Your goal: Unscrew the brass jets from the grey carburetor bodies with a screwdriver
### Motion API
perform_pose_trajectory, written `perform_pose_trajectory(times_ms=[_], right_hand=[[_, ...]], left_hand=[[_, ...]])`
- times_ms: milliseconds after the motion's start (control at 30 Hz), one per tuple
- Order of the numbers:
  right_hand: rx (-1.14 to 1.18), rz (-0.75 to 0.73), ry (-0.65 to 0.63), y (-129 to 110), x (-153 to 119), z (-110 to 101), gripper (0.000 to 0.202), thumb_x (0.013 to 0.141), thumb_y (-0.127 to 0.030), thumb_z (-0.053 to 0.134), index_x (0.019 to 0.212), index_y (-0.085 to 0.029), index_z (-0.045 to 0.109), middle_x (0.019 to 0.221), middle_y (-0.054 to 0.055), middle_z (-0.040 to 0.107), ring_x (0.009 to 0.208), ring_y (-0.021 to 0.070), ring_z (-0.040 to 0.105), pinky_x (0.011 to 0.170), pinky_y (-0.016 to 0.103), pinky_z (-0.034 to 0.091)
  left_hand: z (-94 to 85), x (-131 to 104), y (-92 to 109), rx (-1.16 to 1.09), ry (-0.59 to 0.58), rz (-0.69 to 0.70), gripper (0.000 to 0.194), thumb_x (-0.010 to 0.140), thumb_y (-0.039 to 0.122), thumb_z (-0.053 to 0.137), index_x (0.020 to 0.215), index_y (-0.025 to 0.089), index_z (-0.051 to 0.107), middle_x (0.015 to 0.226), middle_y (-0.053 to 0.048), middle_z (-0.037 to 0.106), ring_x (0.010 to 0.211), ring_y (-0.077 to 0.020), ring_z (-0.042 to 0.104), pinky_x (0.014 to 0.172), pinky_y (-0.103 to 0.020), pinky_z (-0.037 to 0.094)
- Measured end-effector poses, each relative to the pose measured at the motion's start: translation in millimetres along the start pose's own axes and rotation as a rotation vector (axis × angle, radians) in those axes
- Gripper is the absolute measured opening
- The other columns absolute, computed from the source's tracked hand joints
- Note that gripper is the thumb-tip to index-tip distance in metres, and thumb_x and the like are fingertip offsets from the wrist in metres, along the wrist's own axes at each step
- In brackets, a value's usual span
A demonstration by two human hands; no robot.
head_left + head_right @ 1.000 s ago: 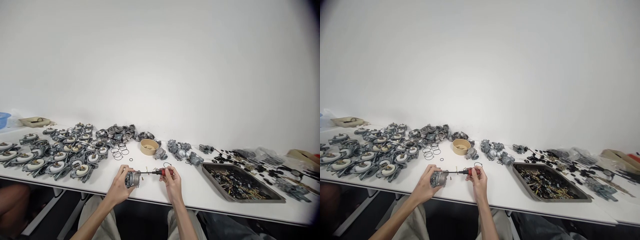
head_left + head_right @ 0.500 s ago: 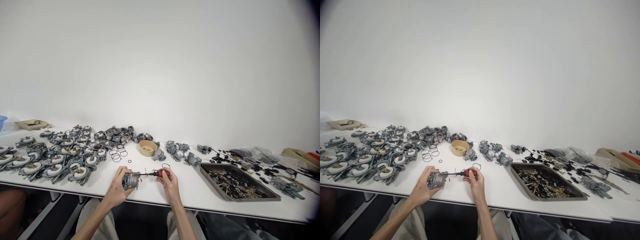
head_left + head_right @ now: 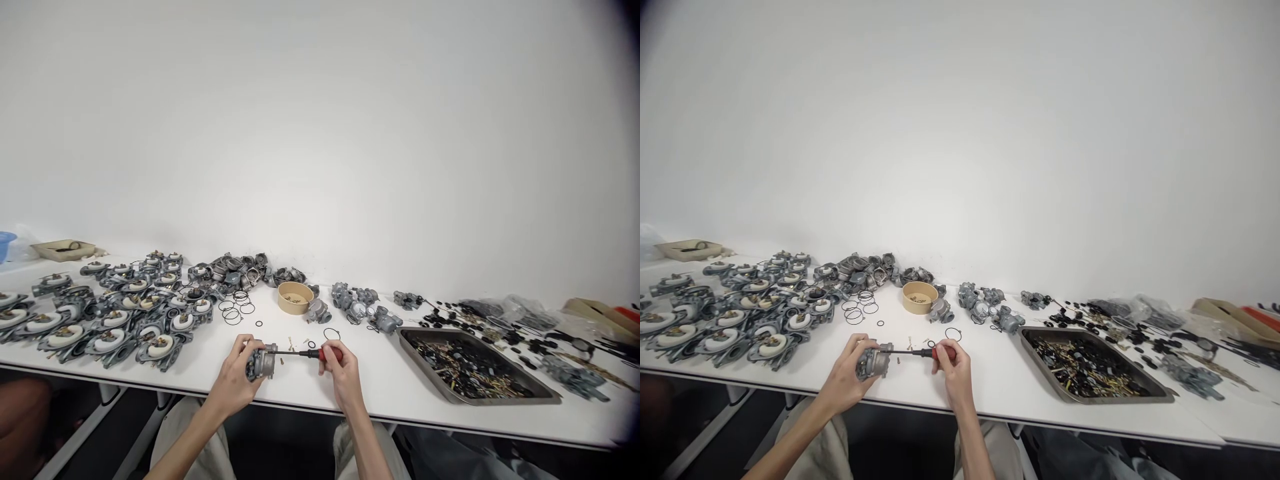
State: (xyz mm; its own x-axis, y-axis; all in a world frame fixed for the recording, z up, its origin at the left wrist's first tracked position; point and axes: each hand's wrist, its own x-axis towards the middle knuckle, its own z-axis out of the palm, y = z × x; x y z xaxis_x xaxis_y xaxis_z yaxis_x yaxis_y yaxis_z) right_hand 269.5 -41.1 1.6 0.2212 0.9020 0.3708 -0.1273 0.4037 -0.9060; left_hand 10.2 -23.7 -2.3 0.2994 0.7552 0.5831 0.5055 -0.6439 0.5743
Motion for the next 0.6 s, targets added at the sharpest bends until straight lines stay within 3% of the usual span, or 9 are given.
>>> perform_pose_trajectory(times_ms=[67,200,300,467,533,600], right_hand=[[-0.043,0.011,0.007,0.0,0.7,-0.7,0.035,0.084,-0.051,0.07,0.077,-0.017,0.063,0.061,-0.002,0.052,0.047,0.0099,0.045,0.042,0.023,0.041],[-0.016,-0.003,-0.067,1.0,-0.6,-1.4,0.035,0.08,-0.049,0.075,0.096,-0.02,0.062,0.064,-0.005,0.05,0.045,0.0072,0.036,0.04,0.02,0.032],[-0.056,0.043,-0.015,1.9,-1.2,-0.7,0.036,0.085,-0.053,0.067,0.079,-0.019,0.059,0.059,-0.005,0.046,0.043,0.0054,0.027,0.037,0.019,0.02],[-0.03,0.041,-0.059,4.3,1.2,-1.4,0.035,0.081,-0.052,0.072,0.086,-0.02,0.059,0.061,-0.007,0.042,0.045,0.0057,0.028,0.039,0.018,0.022],[-0.051,0.064,-0.002,5.6,2.2,-2.2,0.037,0.083,-0.054,0.069,0.077,-0.02,0.056,0.058,-0.007,0.04,0.043,0.005,0.025,0.037,0.018,0.019],[-0.08,0.046,0.012,6.6,2.7,-3.3,0.039,0.084,-0.055,0.067,0.075,-0.019,0.057,0.06,-0.005,0.042,0.044,0.006,0.03,0.038,0.019,0.023]], left_hand=[[0.6,-0.8,-0.7,0.01,-0.009,0.007,0.043,0.076,0.01,0.06,0.115,0.026,0.052,0.121,-0.009,0.046,0.12,-0.0286,0.054,0.093,-0.039,0.052],[1.3,-1.4,-2.4,0.028,-0.005,-0.004,0.043,0.075,0.01,0.061,0.115,0.026,0.053,0.122,-0.009,0.046,0.121,-0.0291,0.054,0.094,-0.039,0.052],[1.3,-1.1,-2.9,0.029,-0.005,-0.006,0.044,0.075,0.01,0.061,0.114,0.026,0.054,0.123,-0.009,0.045,0.121,-0.0285,0.055,0.094,-0.038,0.052],[0.7,-0.8,-2.3,0.017,0.011,0.014,0.043,0.074,0.009,0.062,0.113,0.026,0.056,0.122,-0.009,0.047,0.118,-0.0279,0.057,0.095,-0.038,0.052],[0.5,-1.1,-1.9,0.011,0.006,0.022,0.043,0.073,0.009,0.064,0.112,0.026,0.057,0.122,-0.009,0.048,0.116,-0.0272,0.059,0.094,-0.037,0.053],[-0.1,-1.2,-1.6,0.011,-0.003,0.017,0.043,0.073,0.01,0.065,0.112,0.026,0.057,0.123,-0.008,0.048,0.114,-0.0268,0.059,0.093,-0.037,0.053]])
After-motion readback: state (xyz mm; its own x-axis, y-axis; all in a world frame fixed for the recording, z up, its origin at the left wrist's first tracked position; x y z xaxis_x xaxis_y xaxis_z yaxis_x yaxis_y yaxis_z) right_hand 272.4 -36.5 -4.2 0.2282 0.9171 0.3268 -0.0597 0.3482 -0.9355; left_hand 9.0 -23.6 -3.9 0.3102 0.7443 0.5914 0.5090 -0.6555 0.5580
